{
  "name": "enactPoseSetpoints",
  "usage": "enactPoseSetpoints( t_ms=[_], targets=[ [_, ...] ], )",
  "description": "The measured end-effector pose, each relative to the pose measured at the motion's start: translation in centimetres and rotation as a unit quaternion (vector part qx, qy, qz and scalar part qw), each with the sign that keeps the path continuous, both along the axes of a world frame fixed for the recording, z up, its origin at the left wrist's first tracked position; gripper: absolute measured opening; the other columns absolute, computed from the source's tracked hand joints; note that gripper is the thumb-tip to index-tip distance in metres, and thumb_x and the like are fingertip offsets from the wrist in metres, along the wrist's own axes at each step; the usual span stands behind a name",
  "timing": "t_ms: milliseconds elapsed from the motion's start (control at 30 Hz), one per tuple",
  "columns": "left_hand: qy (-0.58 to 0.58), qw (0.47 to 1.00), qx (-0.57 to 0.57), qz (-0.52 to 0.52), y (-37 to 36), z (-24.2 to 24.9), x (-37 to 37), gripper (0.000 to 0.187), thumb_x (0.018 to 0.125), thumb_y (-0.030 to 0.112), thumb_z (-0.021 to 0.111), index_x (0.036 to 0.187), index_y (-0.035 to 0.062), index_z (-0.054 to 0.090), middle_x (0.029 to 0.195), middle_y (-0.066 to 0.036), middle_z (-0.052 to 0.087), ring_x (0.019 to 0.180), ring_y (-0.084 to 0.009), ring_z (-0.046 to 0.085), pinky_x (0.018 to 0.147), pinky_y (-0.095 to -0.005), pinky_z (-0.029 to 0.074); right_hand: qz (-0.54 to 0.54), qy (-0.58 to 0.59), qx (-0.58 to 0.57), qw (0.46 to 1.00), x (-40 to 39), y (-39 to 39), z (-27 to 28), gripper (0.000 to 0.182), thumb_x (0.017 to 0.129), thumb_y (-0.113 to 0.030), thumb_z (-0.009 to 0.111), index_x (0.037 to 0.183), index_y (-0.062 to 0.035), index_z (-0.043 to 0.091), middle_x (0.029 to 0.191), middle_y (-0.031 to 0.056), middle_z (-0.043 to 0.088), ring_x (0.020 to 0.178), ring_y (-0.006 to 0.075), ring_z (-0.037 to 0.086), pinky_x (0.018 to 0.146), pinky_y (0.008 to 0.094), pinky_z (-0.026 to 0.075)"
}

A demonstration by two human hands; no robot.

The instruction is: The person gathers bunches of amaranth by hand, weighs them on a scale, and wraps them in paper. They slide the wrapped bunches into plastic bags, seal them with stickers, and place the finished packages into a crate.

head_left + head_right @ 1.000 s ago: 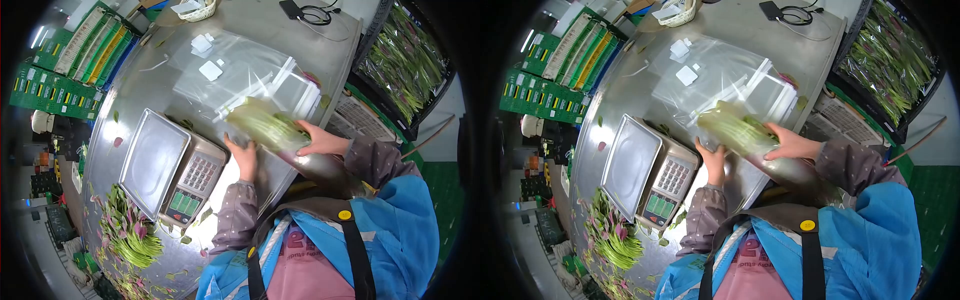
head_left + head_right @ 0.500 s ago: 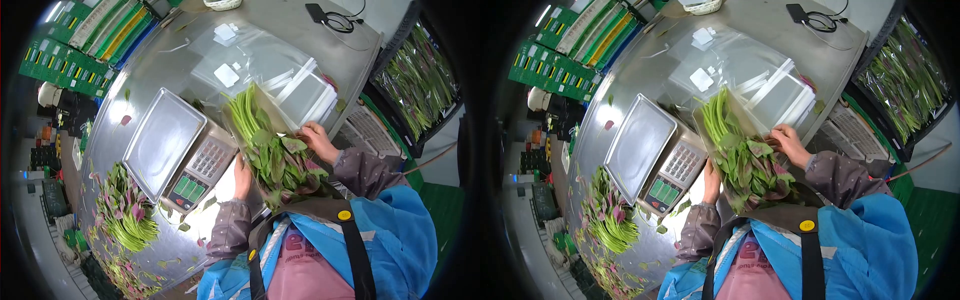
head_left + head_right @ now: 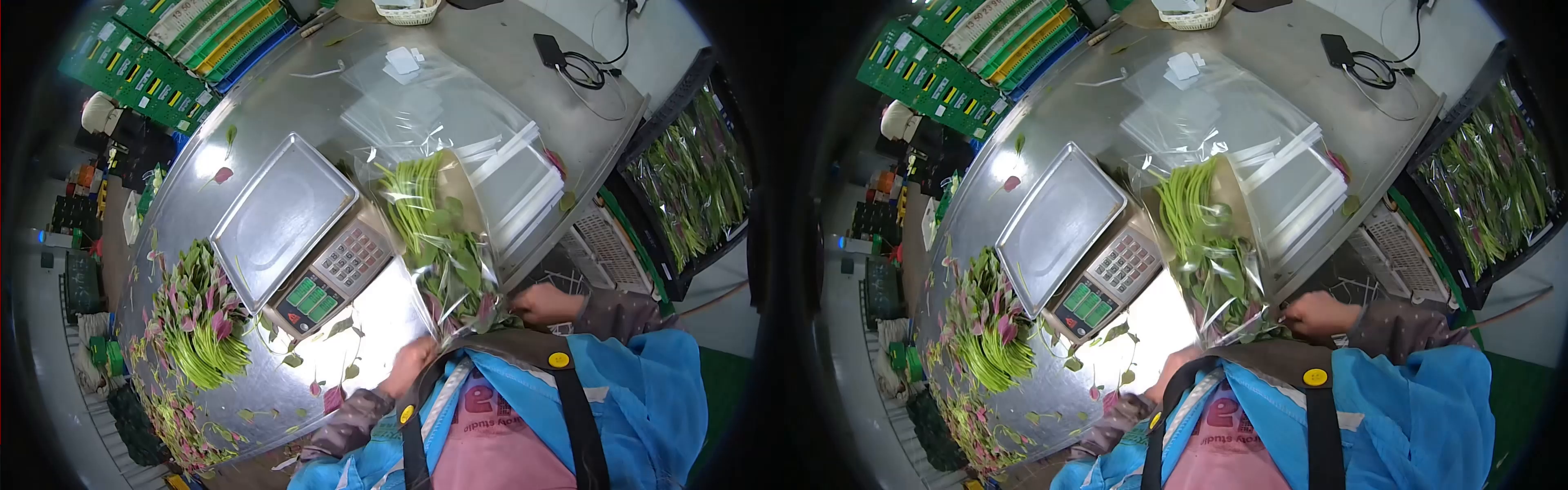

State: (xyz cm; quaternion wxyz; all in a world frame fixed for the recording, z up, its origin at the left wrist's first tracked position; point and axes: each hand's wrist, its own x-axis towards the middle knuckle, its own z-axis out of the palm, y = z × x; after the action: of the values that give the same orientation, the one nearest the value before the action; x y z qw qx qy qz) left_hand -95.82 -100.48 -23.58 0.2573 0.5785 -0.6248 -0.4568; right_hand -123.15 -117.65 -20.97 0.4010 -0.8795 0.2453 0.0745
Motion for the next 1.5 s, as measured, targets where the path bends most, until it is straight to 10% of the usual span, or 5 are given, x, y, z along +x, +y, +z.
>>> enactPoseSetpoints(
  t_ms=[500,600,900,1233,1500],
  targets=[
    [0.341,0.838,-0.33,0.268,-15.7,31.0,8.3,0.031,0.088,0.026,0.048,0.103,-0.0009,0.052,0.089,-0.008,0.057,0.078,-0.0152,0.054,0.068,-0.0284,0.042,-0.203,-0.454,0.122,0.859,8.9,-11.7,29.4,0.017,0.087,-0.019,0.043,0.077,-0.0053,0.047,0.061,-0.002,0.039,0.05,0.0061,0.038,0.046,0.0213,0.032],
    [0.527,0.786,-0.304,-0.109,-16.3,29.7,12.0,0.048,0.09,0.036,0.039,0.124,0.0025,0.036,0.106,-0.011,0.055,0.098,-0.0185,0.05,0.079,-0.0353,0.042,-0.234,-0.508,0.193,0.806,8.5,-12.1,29.8,0.019,0.087,-0.02,0.044,0.074,-0.0068,0.046,0.057,-0.0037,0.036,0.048,0.0046,0.037,0.044,0.0199,0.03],
    [0.559,0.811,0.123,0.125,-21.2,7.8,9.0,0.051,0.09,0.044,0.039,0.127,0.0088,0.037,0.124,-0.005,0.045,0.112,-0.0206,0.043,0.09,-0.0416,0.038,-0.05,-0.139,-0.529,0.836,11.9,-16.9,26.3,0.016,0.069,-0.019,0.058,0.081,-0.0095,0.061,0.064,0.0074,0.057,0.064,0.0284,0.056,0.058,0.0386,0.044],
    [0.533,0.832,0.106,0.112,-21.4,9.6,7.4,0.058,0.089,0.049,0.036,0.128,0.0066,0.035,0.125,-0.01,0.043,0.11,-0.0249,0.046,0.091,-0.0437,0.037,0.133,0.086,0.05,0.986,15.9,-16.2,30.2,0.023,0.07,-0.019,0.067,0.082,0.0001,0.063,0.069,0.0073,0.062,0.063,0.0162,0.057,0.057,0.0307,0.046],
    [0.497,0.851,0.118,0.127,-21.3,11.0,6.9,0.066,0.085,0.054,0.037,0.13,0.006,0.03,0.128,-0.013,0.039,0.115,-0.0279,0.041,0.097,-0.0437,0.032,0.053,-0.19,-0.141,0.97,11.9,-16.2,34.3,0.029,0.071,-0.023,0.065,0.091,-0.003,0.063,0.079,0.0094,0.063,0.074,0.0186,0.06,0.064,0.0307,0.047]
  ],
)
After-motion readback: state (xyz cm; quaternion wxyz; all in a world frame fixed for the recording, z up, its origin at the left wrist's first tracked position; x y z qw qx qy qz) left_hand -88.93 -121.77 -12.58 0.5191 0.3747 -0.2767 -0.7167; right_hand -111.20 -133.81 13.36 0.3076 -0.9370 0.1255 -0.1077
